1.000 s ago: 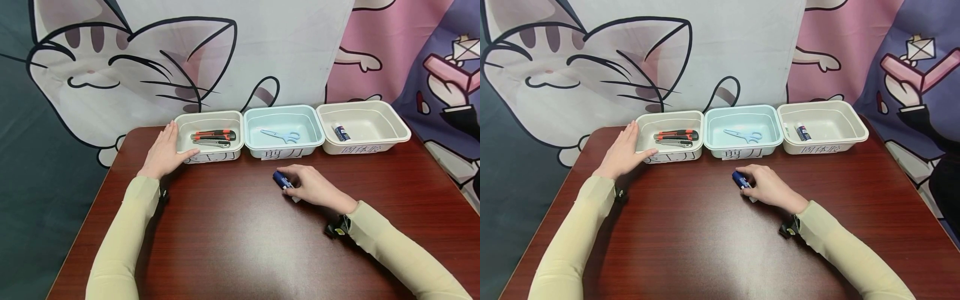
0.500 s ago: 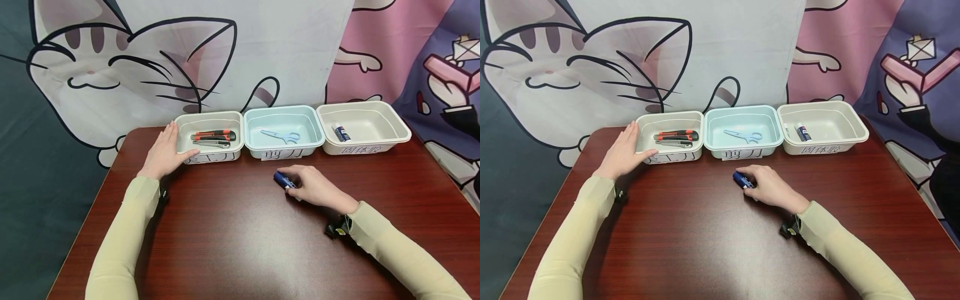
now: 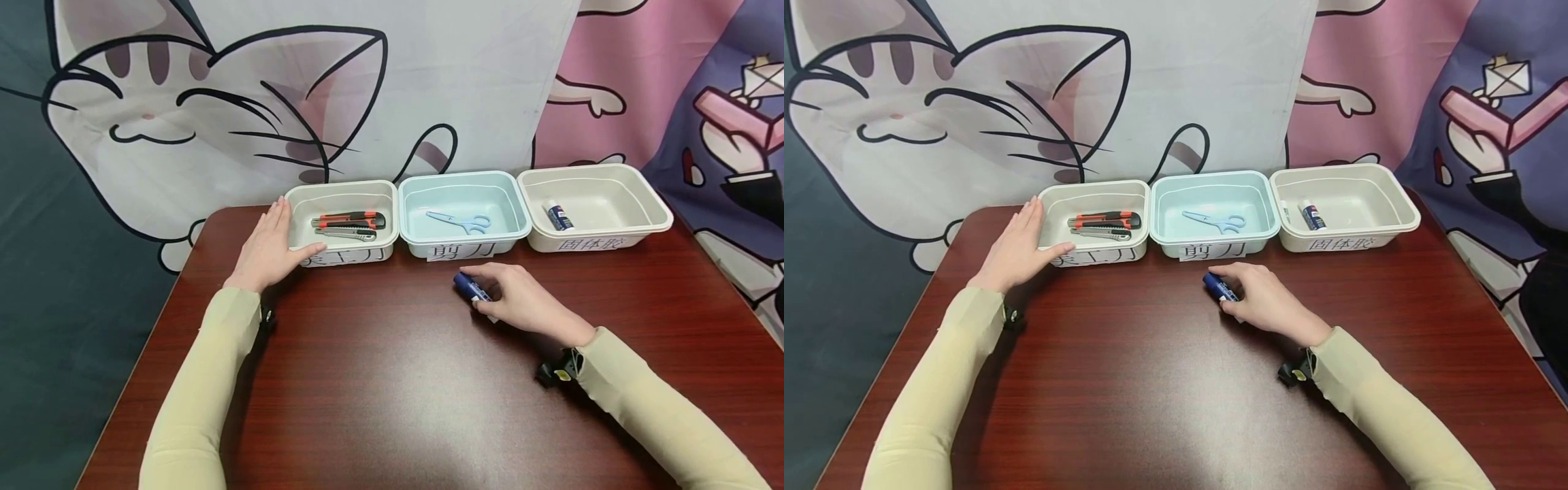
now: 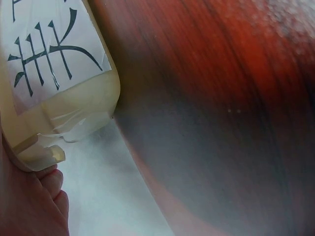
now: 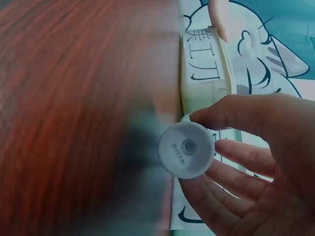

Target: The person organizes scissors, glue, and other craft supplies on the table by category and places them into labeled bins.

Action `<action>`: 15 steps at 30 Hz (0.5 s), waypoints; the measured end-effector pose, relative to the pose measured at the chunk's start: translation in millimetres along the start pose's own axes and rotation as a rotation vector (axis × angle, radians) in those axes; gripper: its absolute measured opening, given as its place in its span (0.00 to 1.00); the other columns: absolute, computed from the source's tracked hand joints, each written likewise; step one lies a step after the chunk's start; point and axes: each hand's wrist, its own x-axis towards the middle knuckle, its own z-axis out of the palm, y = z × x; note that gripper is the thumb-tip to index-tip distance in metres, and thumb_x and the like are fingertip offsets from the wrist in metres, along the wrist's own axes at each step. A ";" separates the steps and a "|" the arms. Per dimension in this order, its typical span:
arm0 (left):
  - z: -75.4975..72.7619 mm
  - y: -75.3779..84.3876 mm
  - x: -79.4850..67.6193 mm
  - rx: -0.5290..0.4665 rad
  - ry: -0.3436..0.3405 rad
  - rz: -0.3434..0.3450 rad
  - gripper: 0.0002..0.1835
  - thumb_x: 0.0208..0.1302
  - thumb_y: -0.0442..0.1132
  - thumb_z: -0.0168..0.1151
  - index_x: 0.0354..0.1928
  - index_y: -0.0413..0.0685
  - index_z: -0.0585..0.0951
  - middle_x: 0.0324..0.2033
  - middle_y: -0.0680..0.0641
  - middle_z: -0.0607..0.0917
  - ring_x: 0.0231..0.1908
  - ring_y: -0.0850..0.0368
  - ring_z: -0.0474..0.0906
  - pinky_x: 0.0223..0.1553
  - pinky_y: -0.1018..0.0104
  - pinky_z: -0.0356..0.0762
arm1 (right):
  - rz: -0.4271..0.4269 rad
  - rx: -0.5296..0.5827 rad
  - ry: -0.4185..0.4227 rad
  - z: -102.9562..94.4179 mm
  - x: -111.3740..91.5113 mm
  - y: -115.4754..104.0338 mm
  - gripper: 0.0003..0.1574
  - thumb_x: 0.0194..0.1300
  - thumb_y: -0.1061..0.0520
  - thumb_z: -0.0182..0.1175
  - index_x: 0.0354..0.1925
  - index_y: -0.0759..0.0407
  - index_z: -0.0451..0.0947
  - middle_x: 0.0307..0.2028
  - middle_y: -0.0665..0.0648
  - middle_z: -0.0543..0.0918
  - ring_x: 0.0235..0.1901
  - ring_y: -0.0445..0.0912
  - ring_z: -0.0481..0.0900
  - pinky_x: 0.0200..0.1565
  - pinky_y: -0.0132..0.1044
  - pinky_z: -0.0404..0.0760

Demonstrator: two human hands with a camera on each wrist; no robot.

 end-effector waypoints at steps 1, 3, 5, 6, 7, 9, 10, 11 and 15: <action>-0.1 0.0 -0.1 0.000 -0.002 0.000 0.62 0.51 0.78 0.46 0.72 0.40 0.39 0.72 0.44 0.40 0.70 0.53 0.34 0.68 0.60 0.34 | -0.001 0.004 0.004 -0.9 -0.1 0.3 0.35 0.51 0.62 0.69 0.59 0.57 0.73 0.41 0.53 0.81 0.33 0.40 0.79 0.34 0.37 0.80; -0.5 0.4 -0.1 0.000 -0.004 0.001 0.61 0.51 0.77 0.46 0.72 0.40 0.39 0.72 0.44 0.39 0.70 0.52 0.34 0.68 0.60 0.34 | -0.005 0.008 0.014 -2.8 -0.4 0.7 0.35 0.51 0.61 0.69 0.59 0.58 0.73 0.42 0.53 0.81 0.35 0.40 0.80 0.35 0.37 0.80; -0.5 0.4 -0.1 0.000 -0.007 0.000 0.61 0.52 0.77 0.46 0.72 0.40 0.39 0.72 0.44 0.39 0.70 0.52 0.34 0.68 0.60 0.33 | -0.008 0.024 0.019 -4.9 -0.8 0.9 0.35 0.51 0.62 0.68 0.60 0.59 0.73 0.42 0.53 0.82 0.34 0.41 0.80 0.34 0.37 0.81; -0.5 0.4 -0.1 0.002 -0.008 0.001 0.61 0.52 0.77 0.46 0.72 0.40 0.39 0.72 0.44 0.39 0.70 0.52 0.34 0.68 0.60 0.33 | -0.004 0.032 0.022 -6.0 -1.0 1.0 0.35 0.52 0.62 0.68 0.60 0.58 0.73 0.41 0.53 0.82 0.34 0.41 0.80 0.33 0.36 0.81; -0.5 0.4 0.0 0.003 -0.008 0.001 0.61 0.52 0.77 0.46 0.72 0.40 0.39 0.72 0.44 0.39 0.70 0.52 0.34 0.68 0.60 0.33 | -0.003 0.041 0.023 -7.0 -1.3 1.1 0.35 0.52 0.62 0.68 0.60 0.58 0.73 0.41 0.53 0.82 0.32 0.41 0.80 0.32 0.36 0.81; -0.5 0.3 0.1 0.005 -0.008 0.001 0.61 0.52 0.77 0.46 0.72 0.40 0.39 0.72 0.44 0.39 0.70 0.52 0.35 0.68 0.60 0.33 | 0.002 0.056 0.024 -9.2 -1.8 1.4 0.36 0.53 0.63 0.68 0.61 0.57 0.72 0.41 0.54 0.82 0.31 0.40 0.81 0.30 0.34 0.81; -0.6 0.3 0.2 0.005 -0.009 0.001 0.61 0.52 0.77 0.46 0.72 0.40 0.39 0.72 0.45 0.39 0.70 0.52 0.34 0.68 0.60 0.33 | 0.005 0.065 0.025 -10.4 -2.0 1.7 0.36 0.53 0.63 0.67 0.61 0.57 0.72 0.40 0.54 0.82 0.31 0.40 0.81 0.29 0.34 0.81; -0.8 0.3 0.2 0.005 -0.010 0.000 0.61 0.52 0.78 0.46 0.72 0.40 0.39 0.72 0.44 0.39 0.70 0.52 0.34 0.68 0.60 0.33 | 0.010 0.074 0.025 -11.6 -2.2 1.8 0.36 0.53 0.63 0.67 0.61 0.56 0.72 0.40 0.54 0.82 0.30 0.40 0.81 0.28 0.33 0.81; -1.0 0.4 -0.1 0.002 -0.008 0.000 0.61 0.52 0.78 0.46 0.72 0.40 0.39 0.72 0.44 0.39 0.70 0.55 0.32 0.68 0.60 0.33 | 0.013 0.077 0.042 -17.3 -3.2 3.2 0.36 0.53 0.63 0.68 0.61 0.56 0.71 0.38 0.53 0.81 0.30 0.40 0.81 0.28 0.33 0.81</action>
